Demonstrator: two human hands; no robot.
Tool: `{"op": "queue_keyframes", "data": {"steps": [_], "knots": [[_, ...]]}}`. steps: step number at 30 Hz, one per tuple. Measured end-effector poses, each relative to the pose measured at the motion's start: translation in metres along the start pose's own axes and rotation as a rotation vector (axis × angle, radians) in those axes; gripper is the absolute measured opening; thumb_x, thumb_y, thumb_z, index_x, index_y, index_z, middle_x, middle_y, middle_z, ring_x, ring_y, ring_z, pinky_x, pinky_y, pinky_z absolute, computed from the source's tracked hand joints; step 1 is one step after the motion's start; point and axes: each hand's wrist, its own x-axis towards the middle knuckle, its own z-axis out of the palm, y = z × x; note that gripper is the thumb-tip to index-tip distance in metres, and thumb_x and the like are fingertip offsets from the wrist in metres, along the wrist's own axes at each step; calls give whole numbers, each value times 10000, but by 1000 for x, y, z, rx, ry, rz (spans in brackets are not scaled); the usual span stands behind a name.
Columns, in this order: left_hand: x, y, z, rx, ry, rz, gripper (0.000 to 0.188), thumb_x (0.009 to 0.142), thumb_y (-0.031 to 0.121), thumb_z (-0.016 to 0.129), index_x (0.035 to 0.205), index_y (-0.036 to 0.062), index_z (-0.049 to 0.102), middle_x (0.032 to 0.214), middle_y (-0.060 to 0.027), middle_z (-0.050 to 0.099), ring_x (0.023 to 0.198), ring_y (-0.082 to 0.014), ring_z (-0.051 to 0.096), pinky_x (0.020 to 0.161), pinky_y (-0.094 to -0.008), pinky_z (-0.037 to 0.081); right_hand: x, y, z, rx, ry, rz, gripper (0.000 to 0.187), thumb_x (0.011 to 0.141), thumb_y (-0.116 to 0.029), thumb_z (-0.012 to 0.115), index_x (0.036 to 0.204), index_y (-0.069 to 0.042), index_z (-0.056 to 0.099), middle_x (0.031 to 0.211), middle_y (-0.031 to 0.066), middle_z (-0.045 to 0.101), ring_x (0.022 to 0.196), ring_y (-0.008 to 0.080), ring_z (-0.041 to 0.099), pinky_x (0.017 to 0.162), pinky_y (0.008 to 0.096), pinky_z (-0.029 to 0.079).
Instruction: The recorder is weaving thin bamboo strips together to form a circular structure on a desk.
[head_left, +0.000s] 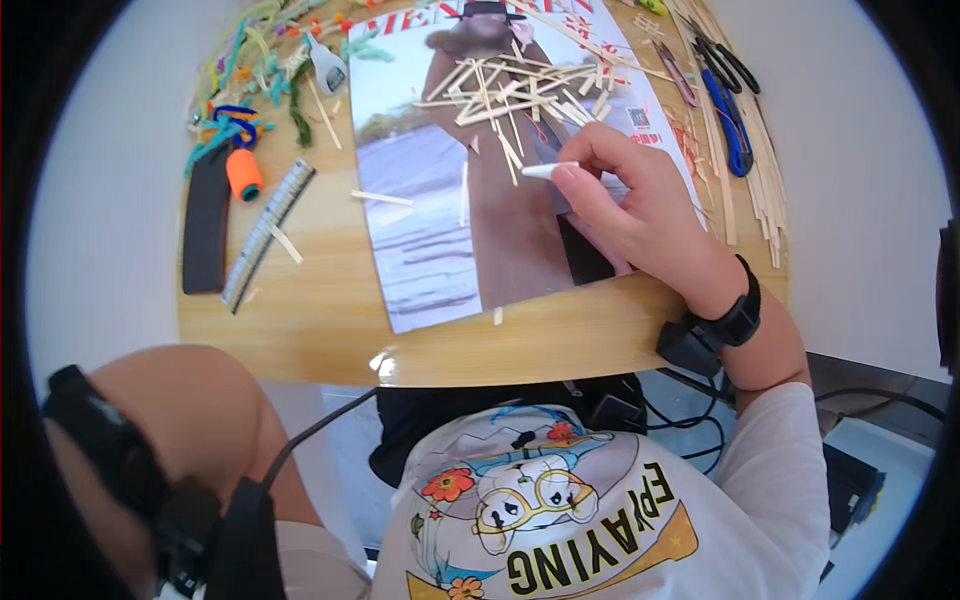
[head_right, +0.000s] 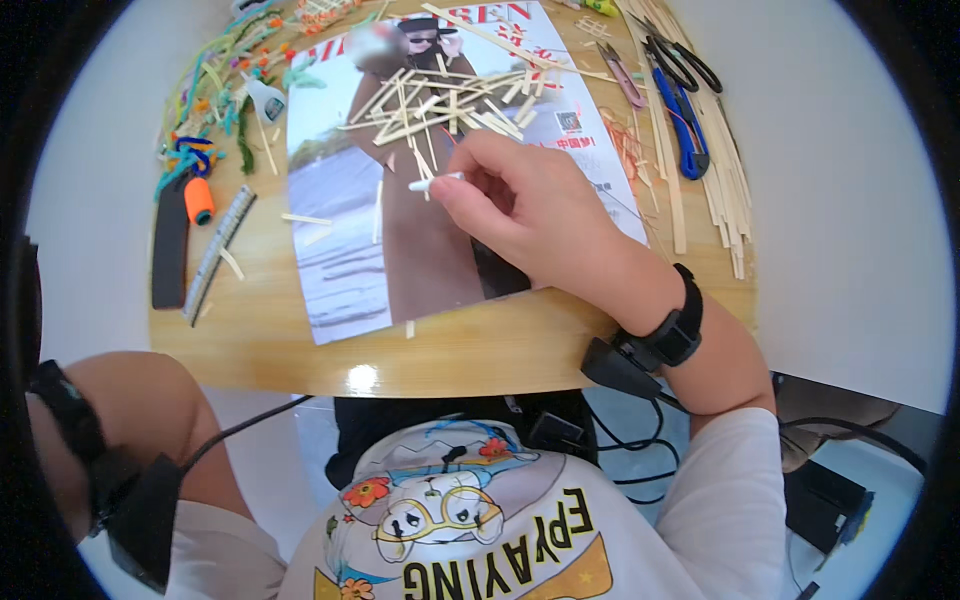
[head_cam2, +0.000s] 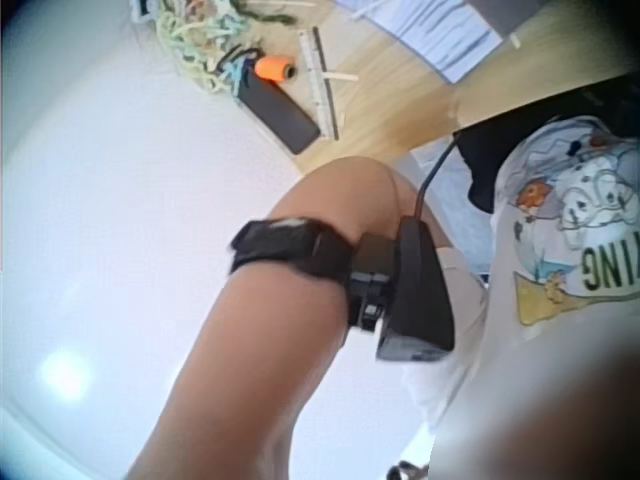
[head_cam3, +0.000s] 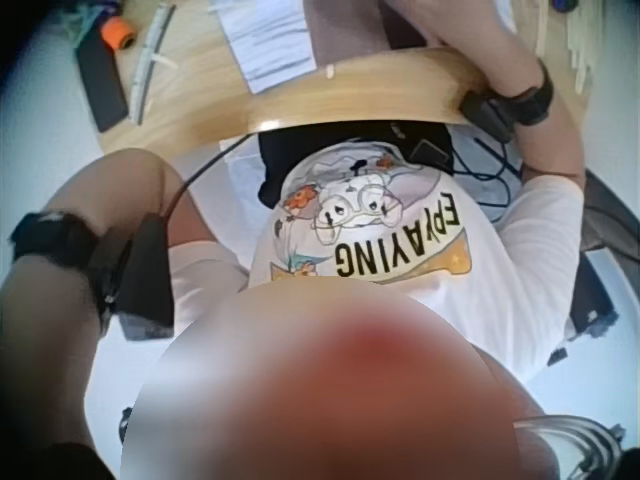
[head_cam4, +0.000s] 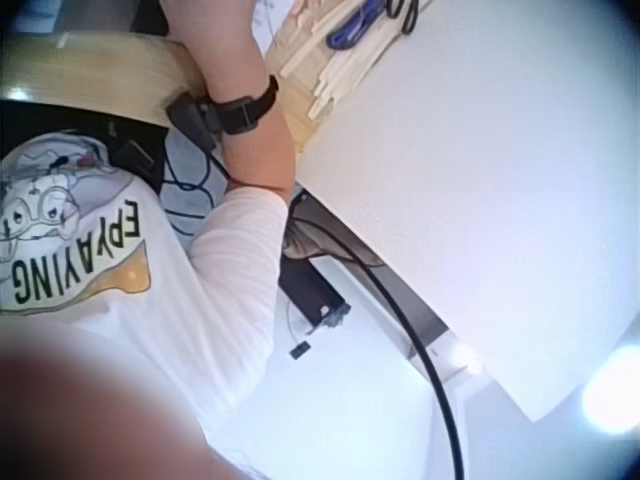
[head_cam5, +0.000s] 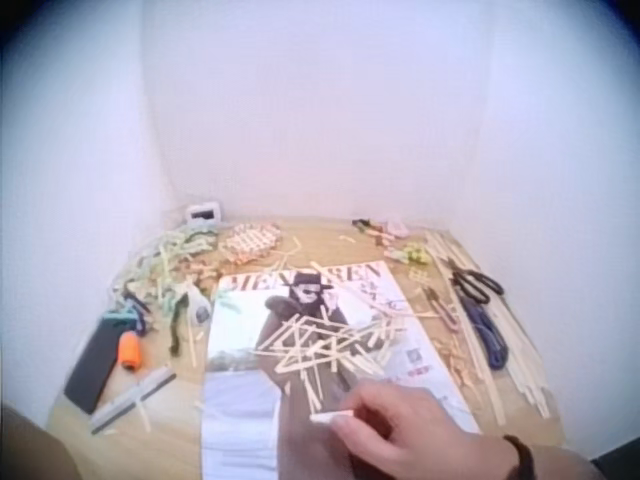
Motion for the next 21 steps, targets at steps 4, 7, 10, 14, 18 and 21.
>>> {"op": "queue_keyframes", "data": {"steps": [4,7,10,14,18,21], "knots": [[-13,-14,32,-217,336,-377,86,955,95,592,950,30,649,967,-26,623,875,-175,605,806,-329,499,0,-4,-2,27,-4,32,245,982,-265,686,900,-43,623,678,24,602,606,105,556,564,279,451],[-26,-7,73,-539,403,-651,85,956,95,588,944,32,644,960,-25,616,871,-177,600,804,-331,496,1,-6,-4,-20,-22,11,249,983,-266,686,894,-44,614,666,32,598,593,119,559,559,283,450],[-33,9,98,-731,332,-761,85,958,95,585,938,33,639,952,-24,608,866,-179,596,802,-334,492,-1,-6,-7,-19,-101,63,149,985,-172,652,948,-29,630,771,-4,593,677,84,497,617,260,425],[-33,18,106,-812,249,-774,87,960,96,580,930,34,633,942,-23,598,860,-181,589,798,-337,488,-1,-2,-3,-22,-60,35,190,984,-209,663,929,-32,620,738,13,591,643,101,508,599,272,432],[-28,21,109,-846,211,-782,89,962,96,575,922,36,626,932,-22,588,854,-184,583,795,-340,484,0,0,0,-22,-13,-66,261,987,-271,682,899,-38,603,675,37,588,593,121,538,565,287,444],[-26,26,110,-863,183,-785,92,964,96,571,915,37,621,924,-21,581,849,-186,578,793,-342,481,-1,2,-2,-39,-24,-61,264,988,-273,682,901,-37,606,682,33,586,605,113,539,569,282,442]]}}
